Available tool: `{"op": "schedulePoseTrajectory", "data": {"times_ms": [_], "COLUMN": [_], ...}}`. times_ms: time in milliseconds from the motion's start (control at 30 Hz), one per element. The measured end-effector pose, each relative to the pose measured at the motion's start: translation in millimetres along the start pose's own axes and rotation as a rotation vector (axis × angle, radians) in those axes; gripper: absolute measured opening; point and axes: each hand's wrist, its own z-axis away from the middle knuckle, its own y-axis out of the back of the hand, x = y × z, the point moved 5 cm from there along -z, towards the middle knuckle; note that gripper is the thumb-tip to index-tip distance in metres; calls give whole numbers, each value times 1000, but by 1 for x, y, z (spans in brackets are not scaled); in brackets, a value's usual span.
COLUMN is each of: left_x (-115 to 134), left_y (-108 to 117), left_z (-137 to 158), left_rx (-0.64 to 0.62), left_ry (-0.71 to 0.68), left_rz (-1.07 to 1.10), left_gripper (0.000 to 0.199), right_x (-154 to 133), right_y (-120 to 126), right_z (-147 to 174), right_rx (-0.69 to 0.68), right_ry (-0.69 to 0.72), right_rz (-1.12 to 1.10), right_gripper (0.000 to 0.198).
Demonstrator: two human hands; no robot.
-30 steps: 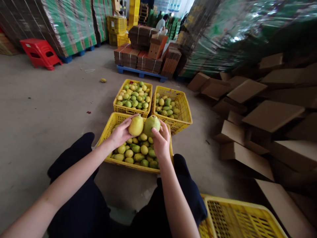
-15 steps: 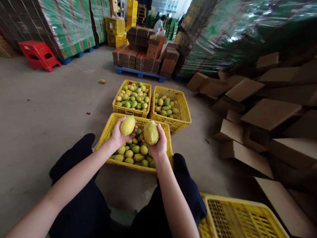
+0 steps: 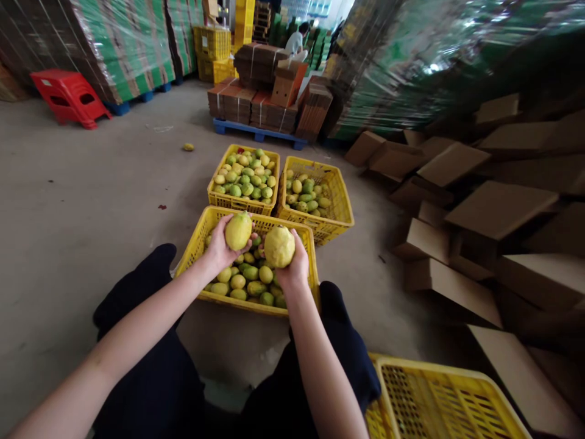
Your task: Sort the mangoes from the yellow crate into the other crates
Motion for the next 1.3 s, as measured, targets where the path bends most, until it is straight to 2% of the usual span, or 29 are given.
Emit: {"op": "schedulePoseTrajectory", "data": {"times_ms": [133,267,400,567,733,900,1000,1167,1233,1300], "left_x": [9,11,8,10,11,11,13,20,22,23], "left_y": [4,15,27,37,47,57,61,66,65,62], "left_z": [5,6,4,3,1,2,6,8,9,12], "left_rx": [6,66,127,165,131,113,99,22,-18,-54], "left_ry": [-27,-24,24,67,163,166,143,46,35,31], "left_rz": [-31,-16,24,22,21,-36,-73,-51,-42,-66], "left_gripper": [36,41,49,50,47,44,41,20,19,26], "right_x": [2,11,19,22,29,36,39,36,33,30], "right_y": [-3,-10,-11,-12,-15,-9,-3,4,4,3], "right_z": [3,6,8,7,7,3,0,-4,-4,-4], "right_rx": [16,-102,-169,-206,-251,-205,-181,-120,-113,-124], "right_ry": [-11,-75,-137,-209,-319,-340,-368,-370,-357,-331], "right_rz": [17,105,173,180,239,190,136,73,81,112], "right_gripper": [29,38,35,31,37,37,43,45,46,45]}}
